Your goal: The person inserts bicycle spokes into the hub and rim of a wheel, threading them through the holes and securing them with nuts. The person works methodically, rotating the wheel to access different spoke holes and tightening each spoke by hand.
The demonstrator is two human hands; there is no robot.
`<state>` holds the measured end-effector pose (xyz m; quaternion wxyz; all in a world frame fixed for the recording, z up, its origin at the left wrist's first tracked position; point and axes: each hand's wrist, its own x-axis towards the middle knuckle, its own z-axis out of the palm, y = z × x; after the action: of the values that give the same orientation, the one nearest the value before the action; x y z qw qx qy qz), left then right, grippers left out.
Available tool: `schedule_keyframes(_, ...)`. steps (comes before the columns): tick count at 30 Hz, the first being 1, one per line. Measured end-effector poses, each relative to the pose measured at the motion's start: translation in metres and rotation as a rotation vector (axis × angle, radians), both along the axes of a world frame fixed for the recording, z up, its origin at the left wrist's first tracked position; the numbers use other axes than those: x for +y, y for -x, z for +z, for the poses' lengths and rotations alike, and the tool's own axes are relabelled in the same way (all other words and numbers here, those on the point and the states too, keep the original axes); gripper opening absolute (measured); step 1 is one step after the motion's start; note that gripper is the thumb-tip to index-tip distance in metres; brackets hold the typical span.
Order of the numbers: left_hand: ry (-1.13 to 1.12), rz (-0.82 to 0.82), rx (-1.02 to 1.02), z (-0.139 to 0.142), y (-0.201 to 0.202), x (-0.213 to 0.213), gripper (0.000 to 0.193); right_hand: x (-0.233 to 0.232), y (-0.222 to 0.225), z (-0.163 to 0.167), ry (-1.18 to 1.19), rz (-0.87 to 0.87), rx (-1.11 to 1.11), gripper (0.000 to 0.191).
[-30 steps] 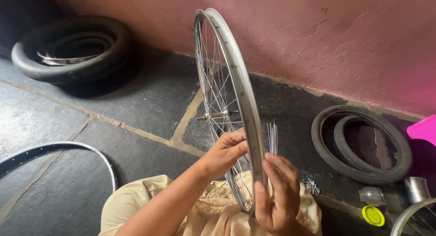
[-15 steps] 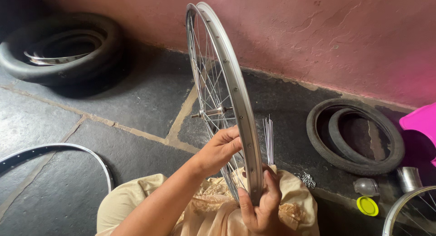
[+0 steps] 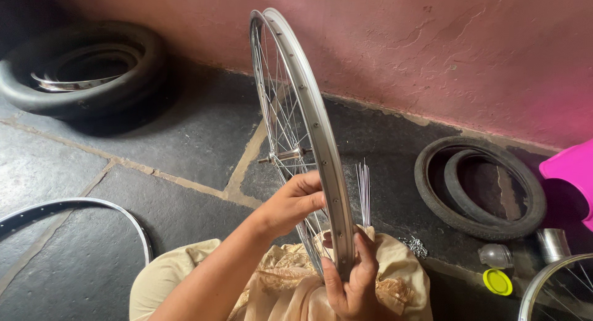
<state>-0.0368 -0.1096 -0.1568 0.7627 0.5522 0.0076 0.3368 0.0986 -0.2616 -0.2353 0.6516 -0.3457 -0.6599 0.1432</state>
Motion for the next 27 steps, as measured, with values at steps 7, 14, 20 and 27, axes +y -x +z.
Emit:
schedule_keyframes(7,-0.071,0.112,0.062,-0.004,-0.002,-0.003,0.024,0.0,0.002,-0.005,0.012,0.029,0.032,0.082)
schedule_keyframes(14,0.004,0.027,-0.001,-0.005,0.002,0.002,0.021,0.0,0.001,-0.008,0.021,0.051,0.043,0.081)
schedule_keyframes(20,-0.141,0.312,0.079,0.009,-0.008,-0.01,0.028,0.006,0.006,0.011,0.092,0.034,0.105,0.082)
schedule_keyframes(27,-0.244,0.664,0.226,0.06,0.024,-0.038,0.053,0.016,0.017,0.052,0.304,0.327,-0.163,0.092)
